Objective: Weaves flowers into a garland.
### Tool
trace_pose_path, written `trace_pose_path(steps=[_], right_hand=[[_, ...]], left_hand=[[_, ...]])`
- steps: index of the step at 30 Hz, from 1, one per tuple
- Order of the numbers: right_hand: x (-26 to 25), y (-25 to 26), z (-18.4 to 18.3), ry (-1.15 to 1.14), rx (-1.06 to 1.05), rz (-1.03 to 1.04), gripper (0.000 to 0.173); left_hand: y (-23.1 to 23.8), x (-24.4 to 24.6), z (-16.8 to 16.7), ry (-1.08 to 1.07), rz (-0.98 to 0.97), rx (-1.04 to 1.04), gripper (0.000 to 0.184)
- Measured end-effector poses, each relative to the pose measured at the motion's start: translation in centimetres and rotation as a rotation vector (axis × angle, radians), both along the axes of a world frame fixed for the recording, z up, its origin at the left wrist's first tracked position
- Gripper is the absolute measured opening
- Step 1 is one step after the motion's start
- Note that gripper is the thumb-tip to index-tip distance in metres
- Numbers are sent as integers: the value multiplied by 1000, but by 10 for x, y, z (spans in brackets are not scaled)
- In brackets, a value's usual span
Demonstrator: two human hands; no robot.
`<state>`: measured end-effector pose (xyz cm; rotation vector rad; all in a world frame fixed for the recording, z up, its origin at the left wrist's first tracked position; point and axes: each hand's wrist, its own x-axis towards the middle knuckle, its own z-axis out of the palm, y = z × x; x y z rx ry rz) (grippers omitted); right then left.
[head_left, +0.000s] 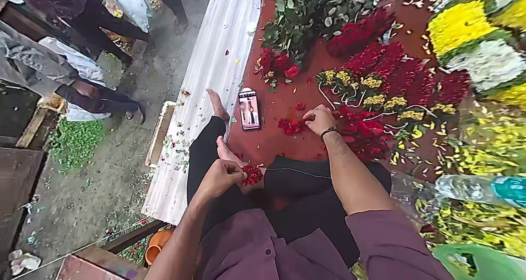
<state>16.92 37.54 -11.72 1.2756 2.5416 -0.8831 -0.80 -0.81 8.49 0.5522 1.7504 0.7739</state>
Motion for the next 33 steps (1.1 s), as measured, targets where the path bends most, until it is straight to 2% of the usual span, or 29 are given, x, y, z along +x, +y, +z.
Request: trace_pose_path(steps=[2,5,10,14,20,24,29,33], right_hand=[[1,-1,7,64,-24,-81,18],[7,2,26,199,-95,-238,19],[20,-6,30,339,-246,-420,23],[10,-29,72,499,-438,-541,19],[0,-74,142,829,-483,-429,14],[0,-103,180,904,-539,-347,18],[10,-128,191,976,-513,-144,33],[6,-143,195,1010,-444,-145,15]], left_hand=[[1,-1,0,2,-2,-1,16],[3,-2,-2,7,7,4,15],[6,5,-2,5,-9,39,14],[0,7,0,-18,3,55,14],[4,5,-7,-9,-11,65,16],[16,8,-7,-25,-30,113,17],[15,8,-8,-24,-16,79,17],[14,6,-9,12,11,57,18]])
